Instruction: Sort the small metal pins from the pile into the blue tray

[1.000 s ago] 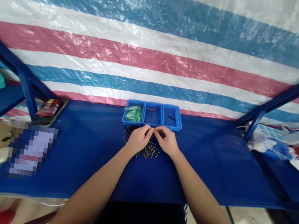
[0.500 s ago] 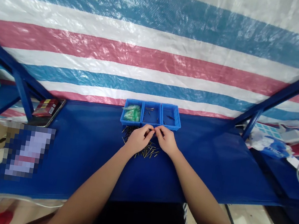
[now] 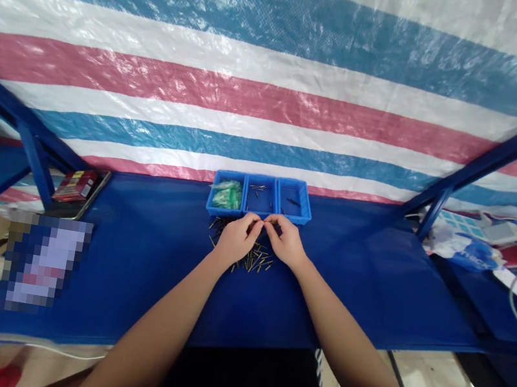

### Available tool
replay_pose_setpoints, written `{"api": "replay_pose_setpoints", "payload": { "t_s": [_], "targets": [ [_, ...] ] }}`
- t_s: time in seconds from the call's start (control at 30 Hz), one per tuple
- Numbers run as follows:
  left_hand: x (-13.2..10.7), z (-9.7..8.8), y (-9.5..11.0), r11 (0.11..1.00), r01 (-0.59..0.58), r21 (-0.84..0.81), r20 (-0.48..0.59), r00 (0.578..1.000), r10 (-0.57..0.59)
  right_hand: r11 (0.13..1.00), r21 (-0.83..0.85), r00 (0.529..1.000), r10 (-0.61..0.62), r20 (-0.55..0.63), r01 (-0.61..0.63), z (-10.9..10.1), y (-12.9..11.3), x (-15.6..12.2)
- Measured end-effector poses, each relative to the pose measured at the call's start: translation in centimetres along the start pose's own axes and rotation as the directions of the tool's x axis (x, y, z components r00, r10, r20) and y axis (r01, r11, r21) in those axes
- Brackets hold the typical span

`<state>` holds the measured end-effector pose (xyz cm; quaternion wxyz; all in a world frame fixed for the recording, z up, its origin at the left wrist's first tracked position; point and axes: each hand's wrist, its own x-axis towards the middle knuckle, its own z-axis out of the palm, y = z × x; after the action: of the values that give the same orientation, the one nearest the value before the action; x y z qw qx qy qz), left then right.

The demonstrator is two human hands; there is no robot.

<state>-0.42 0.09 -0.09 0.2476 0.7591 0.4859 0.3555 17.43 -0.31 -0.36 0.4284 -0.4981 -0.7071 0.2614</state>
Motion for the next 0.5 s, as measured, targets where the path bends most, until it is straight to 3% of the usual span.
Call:
{"api": "replay_pose_setpoints", "payload": {
  "t_s": [0.33, 0.5],
  "targets": [
    [-0.10, 0.25, -0.16, 0.995, -0.036, -0.091, 0.000, 0.999, 0.036, 0.999, -0.034, 0.997, -0.008, 0.072, 0.011, -0.40, -0.36, -0.03],
    [-0.02, 0.08, -0.02, 0.998, -0.013, -0.058, 0.005, 1.000, 0.013, 1.000, -0.017, 1.000, -0.011, 0.026, 0.012, -0.20, 0.04, 0.00]
  ]
}}
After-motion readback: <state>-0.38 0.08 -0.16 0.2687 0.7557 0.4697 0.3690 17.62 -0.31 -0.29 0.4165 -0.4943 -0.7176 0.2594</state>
